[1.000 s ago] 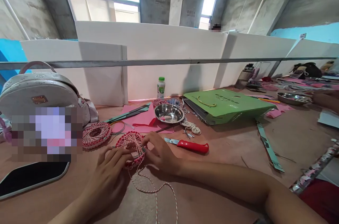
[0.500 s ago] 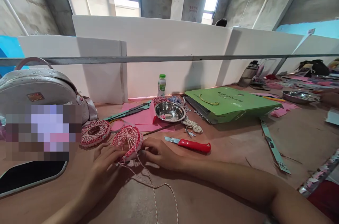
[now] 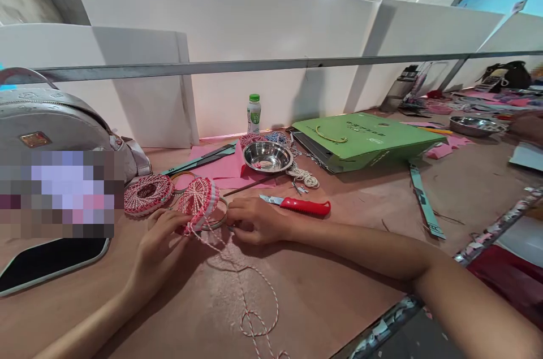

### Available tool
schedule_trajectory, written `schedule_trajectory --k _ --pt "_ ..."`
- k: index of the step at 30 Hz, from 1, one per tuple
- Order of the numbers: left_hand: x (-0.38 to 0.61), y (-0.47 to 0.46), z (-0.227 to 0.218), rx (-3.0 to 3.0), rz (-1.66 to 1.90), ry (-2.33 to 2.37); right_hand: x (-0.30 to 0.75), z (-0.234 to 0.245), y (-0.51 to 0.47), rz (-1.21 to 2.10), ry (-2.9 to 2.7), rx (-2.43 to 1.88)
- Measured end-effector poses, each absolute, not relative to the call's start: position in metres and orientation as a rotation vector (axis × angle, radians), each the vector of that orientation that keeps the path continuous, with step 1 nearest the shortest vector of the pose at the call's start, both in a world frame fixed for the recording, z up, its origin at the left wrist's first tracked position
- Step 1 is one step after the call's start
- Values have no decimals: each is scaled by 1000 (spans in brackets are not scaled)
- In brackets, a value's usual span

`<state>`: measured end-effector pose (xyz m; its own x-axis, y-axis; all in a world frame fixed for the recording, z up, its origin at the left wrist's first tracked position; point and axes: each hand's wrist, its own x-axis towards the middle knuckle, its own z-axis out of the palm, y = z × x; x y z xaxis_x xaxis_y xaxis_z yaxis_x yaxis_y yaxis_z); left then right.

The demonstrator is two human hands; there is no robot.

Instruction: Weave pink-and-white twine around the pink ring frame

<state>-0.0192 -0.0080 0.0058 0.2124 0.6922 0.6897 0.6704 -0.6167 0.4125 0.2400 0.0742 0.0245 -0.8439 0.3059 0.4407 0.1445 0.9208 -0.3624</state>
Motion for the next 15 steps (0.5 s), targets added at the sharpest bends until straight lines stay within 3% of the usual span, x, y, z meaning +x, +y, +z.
schedule_trajectory --k 4,8,10,15 --pt "-21 -7 3 2440 1483 1331 273 43 87 -73 -2913 -336" --pt "-21 -7 0 2505 1441 1296 287 58 85 -123 -2844 -751" --pt "-21 -7 -1 2543 1435 1268 276 58 76 174 -2686 -788" --pt "-18 -8 2 2570 1431 1267 230 40 47 1519 -2247 -550"
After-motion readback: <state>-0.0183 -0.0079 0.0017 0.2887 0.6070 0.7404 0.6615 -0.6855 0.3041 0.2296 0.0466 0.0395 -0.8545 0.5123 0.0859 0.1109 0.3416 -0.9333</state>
